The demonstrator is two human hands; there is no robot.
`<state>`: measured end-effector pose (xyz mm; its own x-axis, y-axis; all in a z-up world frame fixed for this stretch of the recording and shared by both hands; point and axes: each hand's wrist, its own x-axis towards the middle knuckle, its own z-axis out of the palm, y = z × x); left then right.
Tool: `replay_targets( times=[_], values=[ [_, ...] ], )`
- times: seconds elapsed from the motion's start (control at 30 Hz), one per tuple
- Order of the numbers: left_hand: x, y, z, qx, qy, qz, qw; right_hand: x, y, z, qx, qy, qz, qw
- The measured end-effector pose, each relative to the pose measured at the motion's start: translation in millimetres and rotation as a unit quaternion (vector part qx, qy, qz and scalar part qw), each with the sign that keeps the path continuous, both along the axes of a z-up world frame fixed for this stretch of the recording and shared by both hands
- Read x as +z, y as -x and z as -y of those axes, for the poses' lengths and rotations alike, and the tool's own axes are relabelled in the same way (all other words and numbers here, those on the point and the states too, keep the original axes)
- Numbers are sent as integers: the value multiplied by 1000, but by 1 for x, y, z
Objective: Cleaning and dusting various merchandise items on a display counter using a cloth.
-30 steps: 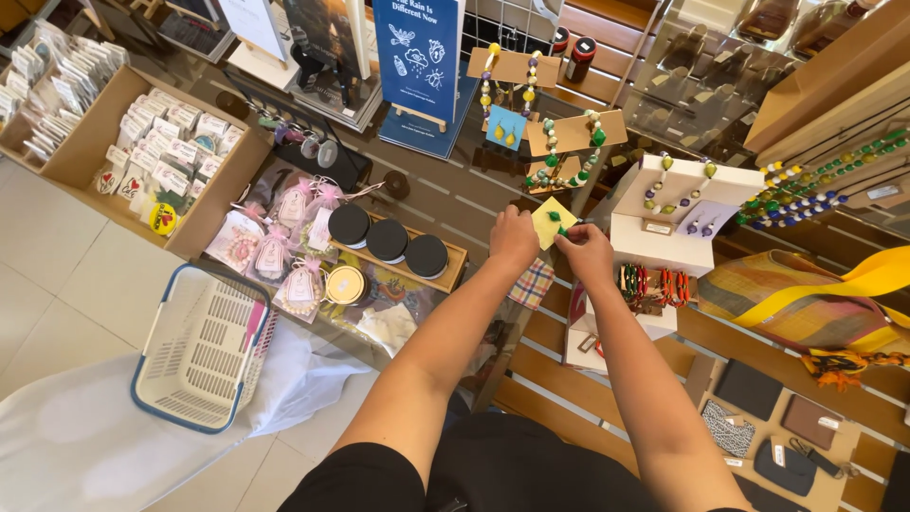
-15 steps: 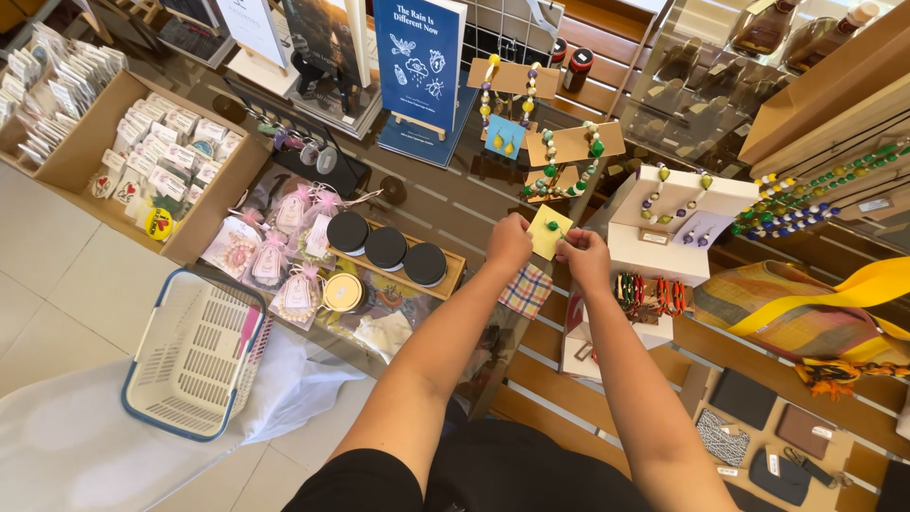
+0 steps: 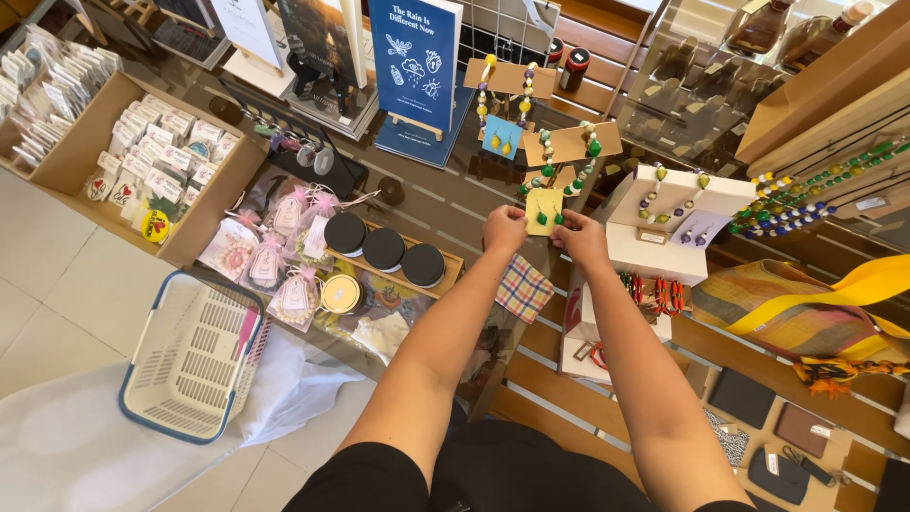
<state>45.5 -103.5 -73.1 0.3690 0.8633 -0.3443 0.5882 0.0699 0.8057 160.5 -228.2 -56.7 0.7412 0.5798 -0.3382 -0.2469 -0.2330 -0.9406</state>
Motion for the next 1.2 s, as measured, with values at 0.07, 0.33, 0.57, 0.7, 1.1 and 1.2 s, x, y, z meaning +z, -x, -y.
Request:
replay_targets(
  times=[0.07, 0.33, 0.57, 0.7, 1.1, 1.2],
  values=[
    [-3, -3, -3, 5, -10, 5, 1000, -6, -4, -5, 2, 2, 9, 1000],
    [10, 1, 7, -8, -38, 22, 999, -6, -2, -6, -25, -2, 25, 999],
    [37, 23, 16, -13, -51, 93, 994, 7, 16, 6, -35, -25, 41, 998],
    [86, 49, 50, -114, -214, 166, 956, 4, 17, 11, -30, -39, 55, 997],
    [86, 129, 109, -408, -222, -102, 880, -6, 15, 19, -29, -36, 64, 997],
    [62, 110, 97, -392, -220, -132, 884, 4, 20, 23, -12, -22, 90, 996]
  ],
)
